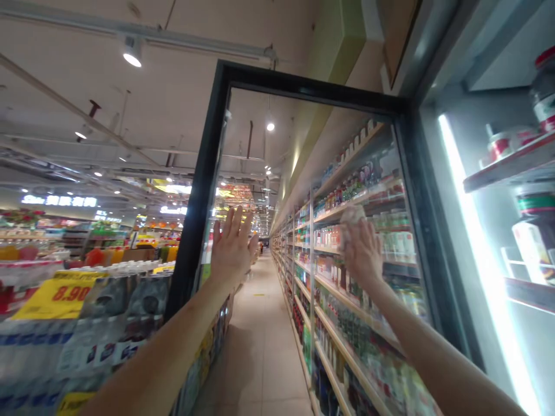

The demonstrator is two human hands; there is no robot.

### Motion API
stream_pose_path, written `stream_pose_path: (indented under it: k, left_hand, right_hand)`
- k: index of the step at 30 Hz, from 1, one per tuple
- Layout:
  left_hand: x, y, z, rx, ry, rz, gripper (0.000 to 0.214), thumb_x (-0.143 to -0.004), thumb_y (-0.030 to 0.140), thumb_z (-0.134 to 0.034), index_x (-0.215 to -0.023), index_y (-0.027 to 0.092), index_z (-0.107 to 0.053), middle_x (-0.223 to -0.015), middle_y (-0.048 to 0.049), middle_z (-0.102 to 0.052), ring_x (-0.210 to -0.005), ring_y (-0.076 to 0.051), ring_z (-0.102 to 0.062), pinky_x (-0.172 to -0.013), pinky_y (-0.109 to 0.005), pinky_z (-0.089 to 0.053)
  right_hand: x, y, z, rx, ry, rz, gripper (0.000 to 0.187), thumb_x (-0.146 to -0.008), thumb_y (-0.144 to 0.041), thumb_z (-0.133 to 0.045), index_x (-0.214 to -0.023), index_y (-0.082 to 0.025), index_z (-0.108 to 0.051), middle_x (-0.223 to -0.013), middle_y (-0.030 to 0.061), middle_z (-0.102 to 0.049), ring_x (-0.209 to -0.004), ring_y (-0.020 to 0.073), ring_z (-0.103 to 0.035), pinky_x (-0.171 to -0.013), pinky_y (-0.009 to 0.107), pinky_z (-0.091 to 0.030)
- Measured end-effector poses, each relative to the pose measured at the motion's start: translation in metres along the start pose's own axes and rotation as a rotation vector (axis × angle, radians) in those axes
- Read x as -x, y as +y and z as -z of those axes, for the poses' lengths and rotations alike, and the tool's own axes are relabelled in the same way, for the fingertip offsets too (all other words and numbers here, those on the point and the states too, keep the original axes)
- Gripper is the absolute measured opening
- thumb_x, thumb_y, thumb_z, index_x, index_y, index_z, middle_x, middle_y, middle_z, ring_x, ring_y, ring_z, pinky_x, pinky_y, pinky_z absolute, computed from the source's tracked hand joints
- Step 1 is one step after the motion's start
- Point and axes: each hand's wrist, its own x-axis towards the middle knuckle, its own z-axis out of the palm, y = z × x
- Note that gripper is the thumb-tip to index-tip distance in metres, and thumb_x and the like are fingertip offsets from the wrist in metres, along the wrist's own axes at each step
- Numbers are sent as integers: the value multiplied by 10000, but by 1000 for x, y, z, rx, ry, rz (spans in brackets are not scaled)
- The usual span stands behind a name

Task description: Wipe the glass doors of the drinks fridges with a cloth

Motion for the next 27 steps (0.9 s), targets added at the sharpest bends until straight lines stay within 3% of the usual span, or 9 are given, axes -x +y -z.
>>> stream_pose_path:
  k: [3,5,9,11,13,17,22,24,27]
  left_hand:
    - [0,0,-1,1,15,5,496,-905,338,-358,-1375,181,-377,-1471,-120,-326,-1384,-284,-242,-1109,-534,-206]
    - [0,-2,-3,15,29,3,495,-899,335,-373,-1368,180,-385,-1466,-128,-332,-1381,-292,-247,-1104,-552,-202]
    - [-2,4,-5,153,84,-2,454,-898,320,-373,-1328,185,-428,-1452,-124,-361,-1382,-289,-247,-1109,-575,-174]
    - [-6,18,-5,343,99,-29,436,-917,302,-321,-1327,190,-417,-1440,-104,-386,-1368,-239,-290,-1116,-502,-243]
    - [-13,37,-5,558,50,-70,443,-935,310,-265,-1343,184,-383,-1403,-93,-438,-1320,-183,-375,-1087,-399,-338]
    - [-22,79,-9,640,-39,-14,484,-941,356,-251,-1356,125,-345,-1366,-139,-469,-1280,-196,-429,-1059,-378,-378]
    - [-19,112,-20,249,-76,-26,543,-875,405,-446,-1328,112,-385,-1486,-177,-266,-1401,-315,-163,-1120,-510,-228]
    - [-26,100,-19,152,-122,-83,534,-892,386,-411,-1348,114,-366,-1505,-160,-227,-1413,-297,-119,-1134,-501,-193]
    - [-51,43,-6,69,-151,-130,492,-901,304,-365,-1349,103,-378,-1503,-153,-238,-1413,-280,-134,-1144,-504,-153]
  right_hand:
    - [-21,39,3,16,112,-317,517,-874,-257,-315,-1320,-41,-459,-1411,250,-366,-1349,355,-282,-1032,578,-298]
    - [-26,27,1,7,99,-297,514,-869,-259,-334,-1323,-55,-463,-1420,234,-362,-1352,351,-278,-1036,556,-310]
    - [-10,-72,-12,-75,-80,77,498,-868,-239,-378,-1363,-219,-424,-1488,86,-311,-1395,288,-207,-1089,518,-269]
    - [-2,-118,-16,-129,-145,174,512,-866,-235,-395,-1379,-227,-395,-1511,79,-258,-1415,283,-139,-1104,534,-229]
    - [0,-137,-15,-195,-180,192,532,-862,-233,-401,-1393,-216,-371,-1519,86,-236,-1423,280,-101,-1108,543,-210]
    - [-4,-95,-8,-363,-182,289,495,-852,-227,-384,-1344,-232,-440,-1472,64,-345,-1397,232,-224,-1101,479,-279]
    - [-5,-27,-7,-122,12,18,430,-895,-290,-343,-1293,-216,-487,-1443,94,-390,-1367,262,-296,-1089,548,-244]
    - [-3,-23,-9,-42,-26,36,445,-899,-307,-350,-1319,-203,-456,-1452,105,-375,-1370,265,-289,-1094,543,-238]
    - [-1,-29,-10,-21,-25,53,457,-903,-301,-344,-1346,-217,-420,-1456,97,-371,-1376,250,-279,-1097,526,-245]
